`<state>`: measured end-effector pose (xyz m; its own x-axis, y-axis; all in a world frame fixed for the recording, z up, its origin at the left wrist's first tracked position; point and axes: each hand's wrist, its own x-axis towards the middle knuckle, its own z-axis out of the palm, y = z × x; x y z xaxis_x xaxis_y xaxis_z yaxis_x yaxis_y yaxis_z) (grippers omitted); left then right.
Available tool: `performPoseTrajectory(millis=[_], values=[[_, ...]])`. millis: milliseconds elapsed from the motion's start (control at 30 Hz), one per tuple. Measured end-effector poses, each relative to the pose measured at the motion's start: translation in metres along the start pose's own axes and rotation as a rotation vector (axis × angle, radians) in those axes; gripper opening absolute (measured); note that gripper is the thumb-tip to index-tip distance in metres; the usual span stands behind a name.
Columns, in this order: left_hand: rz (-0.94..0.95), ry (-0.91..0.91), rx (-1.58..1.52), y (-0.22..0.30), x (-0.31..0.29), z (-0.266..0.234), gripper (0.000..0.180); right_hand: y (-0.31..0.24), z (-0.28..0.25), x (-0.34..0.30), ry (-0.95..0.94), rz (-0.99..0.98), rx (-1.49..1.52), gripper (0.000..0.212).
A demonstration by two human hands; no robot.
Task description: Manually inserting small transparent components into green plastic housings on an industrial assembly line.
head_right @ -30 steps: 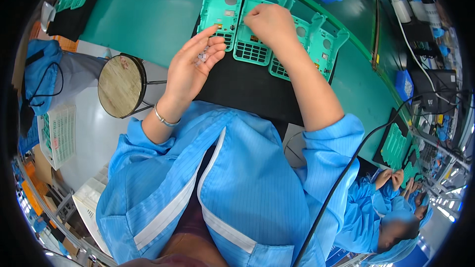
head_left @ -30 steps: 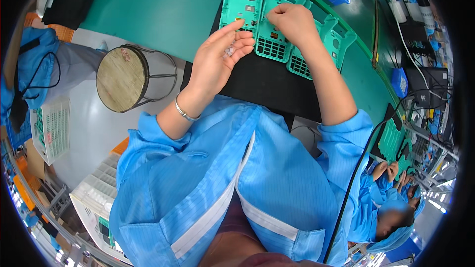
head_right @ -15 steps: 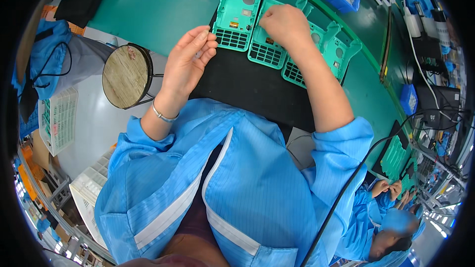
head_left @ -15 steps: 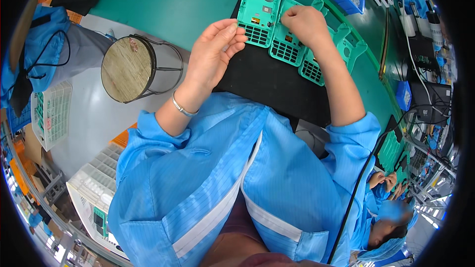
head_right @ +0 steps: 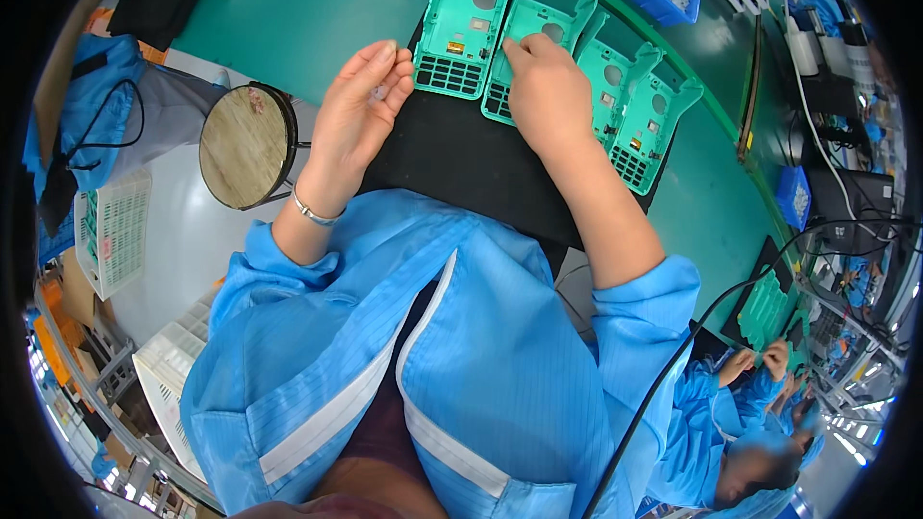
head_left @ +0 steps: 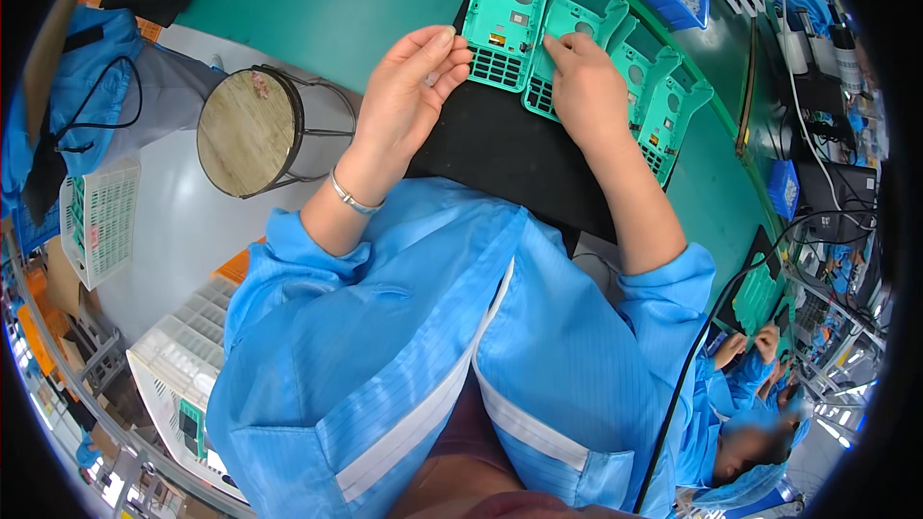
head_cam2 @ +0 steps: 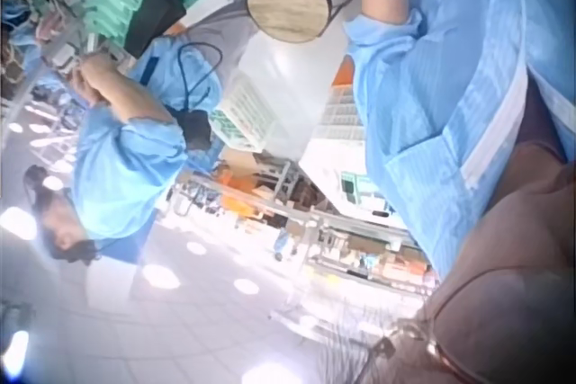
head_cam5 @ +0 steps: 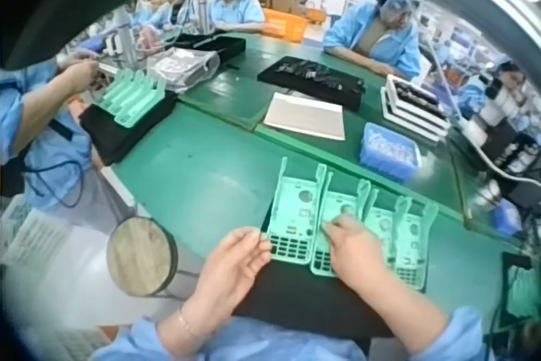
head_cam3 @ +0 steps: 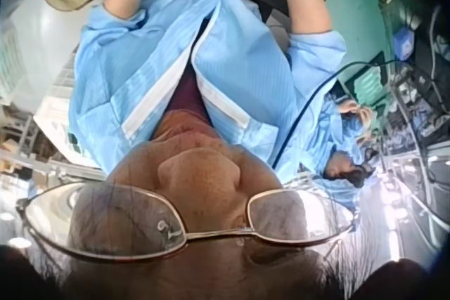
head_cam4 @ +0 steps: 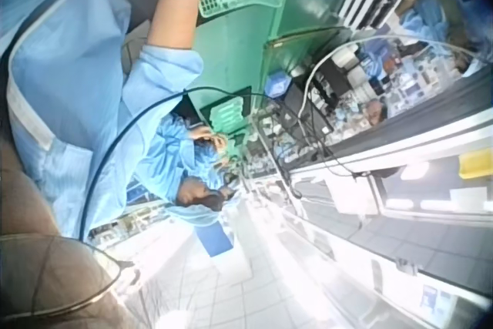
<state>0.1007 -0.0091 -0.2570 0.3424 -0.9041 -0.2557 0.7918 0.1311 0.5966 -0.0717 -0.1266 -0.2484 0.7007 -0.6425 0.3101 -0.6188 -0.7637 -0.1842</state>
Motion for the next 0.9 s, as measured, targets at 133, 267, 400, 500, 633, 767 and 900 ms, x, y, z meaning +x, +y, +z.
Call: performPoseTrajectory(millis=[133, 267, 400, 500, 633, 767, 900], values=[[-0.03, -0.065, -0.114, -0.002, 0.004, -0.009, 0.015, -0.003, -0.003, 0.003, -0.063, -0.018, -0.088, 0.027], [-0.062, -0.022, -0.078, 0.002, 0.0, -0.001, 0.016, 0.006, -0.015, 0.014, -0.102, 0.081, 0.203, 0.023], [-0.066, -0.047, -0.082, -0.002, -0.001, -0.006, 0.016, -0.038, -0.039, 0.031, -0.292, 0.32, 0.704, 0.023], [-0.065, -0.062, -0.068, -0.004, -0.001, -0.005, 0.015, -0.058, -0.033, 0.036, -0.353, 0.322, 0.827, 0.022], [-0.055, -0.076, -0.075, -0.008, 0.0, -0.007, 0.015, -0.061, -0.028, 0.042, -0.336, 0.309, 0.785, 0.021], [-0.023, -0.051, -0.121, -0.009, -0.002, -0.012, 0.018, -0.056, -0.021, 0.055, -0.336, 0.362, 0.645, 0.024], [-0.005, 0.003, -0.165, 0.001, 0.001, -0.008, 0.023, -0.033, 0.004, 0.085, -0.31, 0.444, 0.527, 0.023]])
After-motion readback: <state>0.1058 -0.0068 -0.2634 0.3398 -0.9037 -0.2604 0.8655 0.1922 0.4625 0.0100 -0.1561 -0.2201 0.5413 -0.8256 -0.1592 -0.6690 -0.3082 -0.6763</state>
